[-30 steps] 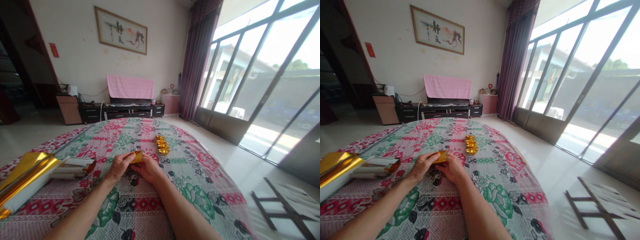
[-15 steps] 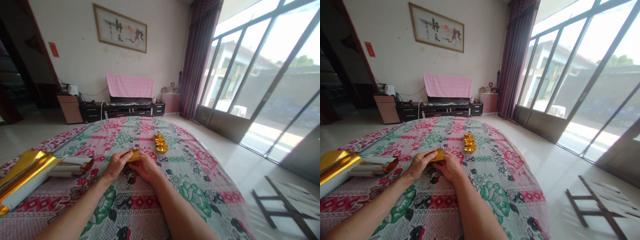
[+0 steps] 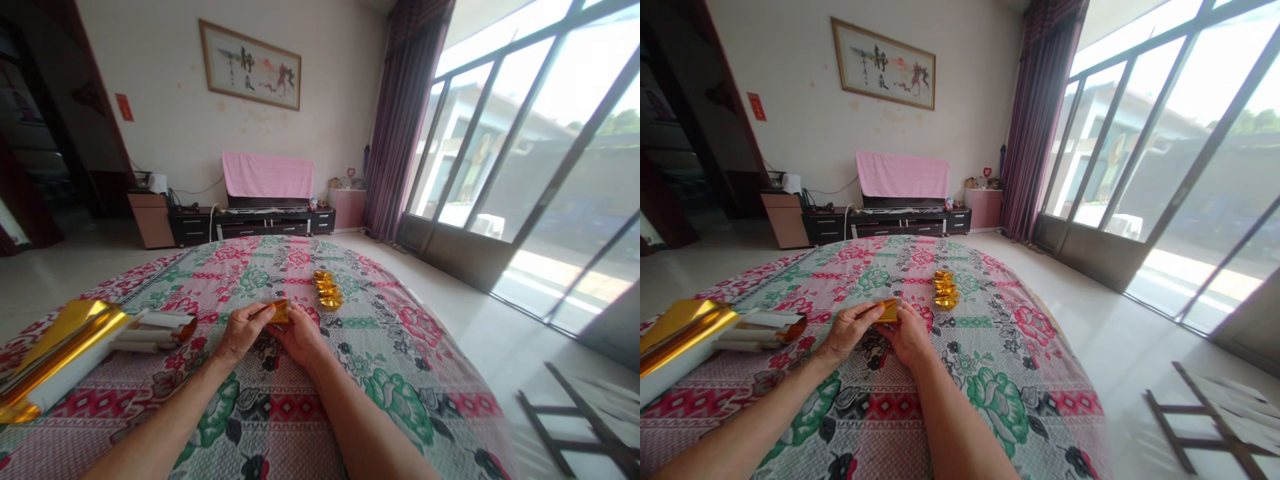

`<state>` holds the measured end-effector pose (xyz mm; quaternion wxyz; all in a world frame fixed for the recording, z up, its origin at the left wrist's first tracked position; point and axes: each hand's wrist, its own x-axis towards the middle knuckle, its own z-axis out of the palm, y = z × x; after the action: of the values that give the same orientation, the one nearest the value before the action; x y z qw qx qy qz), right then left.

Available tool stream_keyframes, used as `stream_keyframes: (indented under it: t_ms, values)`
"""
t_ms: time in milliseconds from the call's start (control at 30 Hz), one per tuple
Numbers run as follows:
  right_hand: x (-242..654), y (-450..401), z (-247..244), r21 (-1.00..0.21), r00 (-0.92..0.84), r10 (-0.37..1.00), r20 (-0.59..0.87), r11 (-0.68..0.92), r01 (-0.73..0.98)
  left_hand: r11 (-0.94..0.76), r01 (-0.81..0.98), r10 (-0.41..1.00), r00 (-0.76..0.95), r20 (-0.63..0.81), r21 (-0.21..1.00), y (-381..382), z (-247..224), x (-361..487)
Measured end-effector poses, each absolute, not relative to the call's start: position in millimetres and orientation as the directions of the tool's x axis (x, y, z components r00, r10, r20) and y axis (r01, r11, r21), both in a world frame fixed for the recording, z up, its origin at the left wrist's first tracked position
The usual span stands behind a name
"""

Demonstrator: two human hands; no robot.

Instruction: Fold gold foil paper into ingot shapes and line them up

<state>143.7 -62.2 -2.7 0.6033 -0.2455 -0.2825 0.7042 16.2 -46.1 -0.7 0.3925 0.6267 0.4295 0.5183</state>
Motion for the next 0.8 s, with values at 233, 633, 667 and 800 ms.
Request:
stream_keyframes:
  t_ms: [233,633,667,800]
  values:
    - [145.3,-60.3,-6.5,-0.698,-0.125,0.991,0.048,-0.057,-0.714,-0.424,0.25,0.894,-0.038,0.447,0.87,-39.4,-4.8,14.5]
    - [142.7,-66.8,-2.5,-0.742,-0.174,0.978,0.111,-0.035,-0.669,-0.335,0.241,0.942,0.051,0.332,0.911,-40.3,-4.6,14.9]
    - [142.5,-66.4,-3.2,-0.737,-0.162,0.982,0.1,-0.036,-0.675,-0.328,0.22,0.944,0.049,0.325,0.919,-40.9,-3.9,15.7]
    - [142.4,-65.3,-3.2,-0.721,-0.12,0.991,0.067,-0.035,-0.692,-0.295,0.026,0.955,0.023,0.294,0.955,-41.9,-2.5,18.5]
